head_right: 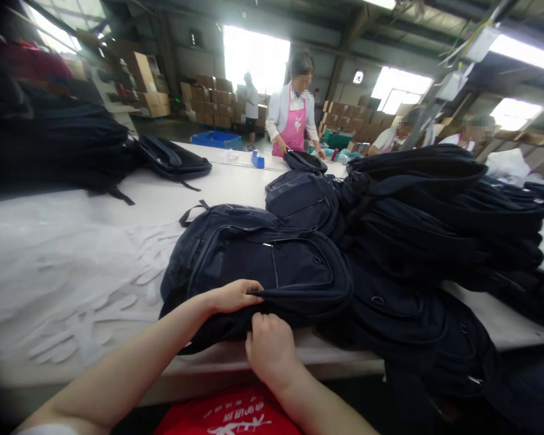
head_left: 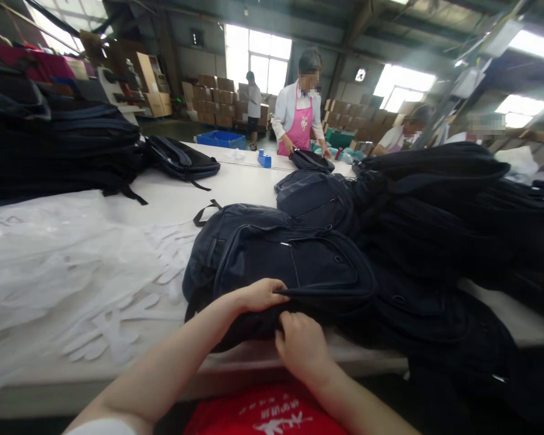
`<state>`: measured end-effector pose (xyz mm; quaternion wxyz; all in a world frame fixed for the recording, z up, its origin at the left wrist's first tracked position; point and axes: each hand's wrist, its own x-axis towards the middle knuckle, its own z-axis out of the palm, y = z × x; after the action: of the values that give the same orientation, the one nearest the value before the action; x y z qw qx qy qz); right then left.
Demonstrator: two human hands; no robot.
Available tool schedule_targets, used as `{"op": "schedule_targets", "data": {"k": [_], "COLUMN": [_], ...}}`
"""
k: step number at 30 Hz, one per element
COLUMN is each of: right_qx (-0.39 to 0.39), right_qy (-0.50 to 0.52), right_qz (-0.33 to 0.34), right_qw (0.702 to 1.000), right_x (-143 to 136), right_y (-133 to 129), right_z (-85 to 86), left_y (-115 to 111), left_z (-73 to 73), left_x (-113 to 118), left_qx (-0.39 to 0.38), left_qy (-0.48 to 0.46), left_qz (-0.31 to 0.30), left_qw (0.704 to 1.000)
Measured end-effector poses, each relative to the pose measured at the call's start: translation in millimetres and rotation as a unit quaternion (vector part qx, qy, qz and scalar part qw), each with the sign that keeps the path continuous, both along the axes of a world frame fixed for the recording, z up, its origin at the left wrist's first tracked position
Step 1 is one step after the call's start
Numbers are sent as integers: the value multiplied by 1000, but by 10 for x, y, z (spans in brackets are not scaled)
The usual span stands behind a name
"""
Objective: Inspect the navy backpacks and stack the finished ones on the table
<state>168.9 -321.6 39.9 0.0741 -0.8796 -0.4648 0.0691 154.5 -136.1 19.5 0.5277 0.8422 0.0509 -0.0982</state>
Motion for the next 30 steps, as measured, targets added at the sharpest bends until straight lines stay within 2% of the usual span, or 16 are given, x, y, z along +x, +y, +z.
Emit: {"op": "schedule_targets", "data": {"k": [4, 7, 10, 14, 20, 25, 30], "right_qx": [-65, -68, -29, 85, 189, 220, 184], "right_qy": [11, 35, 80, 134, 72, 28, 25], "right_qz": [4, -7, -29, -17, 30, 46, 34], "right_qw": [998, 997, 996, 987, 979, 974, 982], "right_x": [-73, -39, 38, 97, 21, 17, 62], "right_y": [85, 28, -107, -303, -502, -594, -588], "right_z": [-9, -78, -149, -217, -300, -330, -238], "left_y": [-95, -142, -154, -137, -108, -140, -184], "left_z": [18, 34, 80, 170, 244, 310, 332], "left_x": [-15, -59, -84, -59, -30, -61, -42], "left_qx": [69, 117, 141, 144, 100, 106, 112], "left_qy": [-18, -49, -68, -71, -59, -72, -60], "left_qz": [-9, -12, -20, -20, -14, -12, -11], "left_qw": [997, 992, 988, 987, 993, 992, 992]}}
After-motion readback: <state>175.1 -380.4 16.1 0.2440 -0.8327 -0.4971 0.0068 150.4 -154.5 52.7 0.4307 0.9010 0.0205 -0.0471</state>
